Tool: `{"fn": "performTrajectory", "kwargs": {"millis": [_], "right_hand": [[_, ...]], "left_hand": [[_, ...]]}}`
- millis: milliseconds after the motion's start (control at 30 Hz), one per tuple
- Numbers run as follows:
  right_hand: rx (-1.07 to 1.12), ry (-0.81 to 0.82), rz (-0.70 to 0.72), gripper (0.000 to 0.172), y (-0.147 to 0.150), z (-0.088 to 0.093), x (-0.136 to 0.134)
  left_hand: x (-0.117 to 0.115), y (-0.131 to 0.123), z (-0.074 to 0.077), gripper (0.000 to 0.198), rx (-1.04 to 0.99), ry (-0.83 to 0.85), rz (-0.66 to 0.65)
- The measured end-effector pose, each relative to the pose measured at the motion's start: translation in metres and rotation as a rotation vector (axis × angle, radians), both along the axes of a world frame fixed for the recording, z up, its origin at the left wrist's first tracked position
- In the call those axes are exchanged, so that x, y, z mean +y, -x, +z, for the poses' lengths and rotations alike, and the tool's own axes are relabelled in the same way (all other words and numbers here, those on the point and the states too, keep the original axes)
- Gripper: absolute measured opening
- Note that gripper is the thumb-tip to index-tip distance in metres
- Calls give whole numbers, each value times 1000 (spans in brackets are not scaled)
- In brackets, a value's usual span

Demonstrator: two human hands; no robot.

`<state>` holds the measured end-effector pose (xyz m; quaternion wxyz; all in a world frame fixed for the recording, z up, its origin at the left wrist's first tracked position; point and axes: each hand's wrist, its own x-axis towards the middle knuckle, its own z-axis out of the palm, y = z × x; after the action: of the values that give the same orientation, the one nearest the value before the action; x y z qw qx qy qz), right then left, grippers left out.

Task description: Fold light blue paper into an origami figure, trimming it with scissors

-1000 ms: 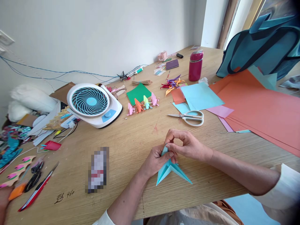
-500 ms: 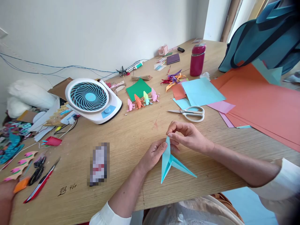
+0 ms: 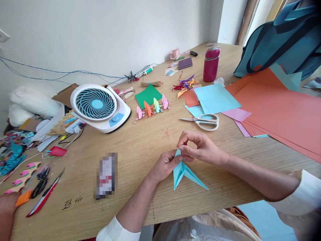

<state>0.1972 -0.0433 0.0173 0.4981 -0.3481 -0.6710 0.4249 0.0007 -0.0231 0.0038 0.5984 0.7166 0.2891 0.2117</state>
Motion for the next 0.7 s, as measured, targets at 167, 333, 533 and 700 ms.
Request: {"fn": "performTrajectory", "kwargs": {"millis": [167, 333, 533, 700], "right_hand": [[-44, -59, 29, 13, 0, 2, -1], [-48, -63, -118, 25, 0, -3, 3], [-17, 261, -68, 36, 7, -17, 13], [-14, 323, 141, 42, 13, -24, 14]], "left_hand": [[2, -1, -6, 37, -15, -10, 74], [4, 0, -12, 27, -203, 115, 230], [7, 5, -9, 20, -373, 88, 443], [8, 5, -6, 26, -336, -17, 429]]}}
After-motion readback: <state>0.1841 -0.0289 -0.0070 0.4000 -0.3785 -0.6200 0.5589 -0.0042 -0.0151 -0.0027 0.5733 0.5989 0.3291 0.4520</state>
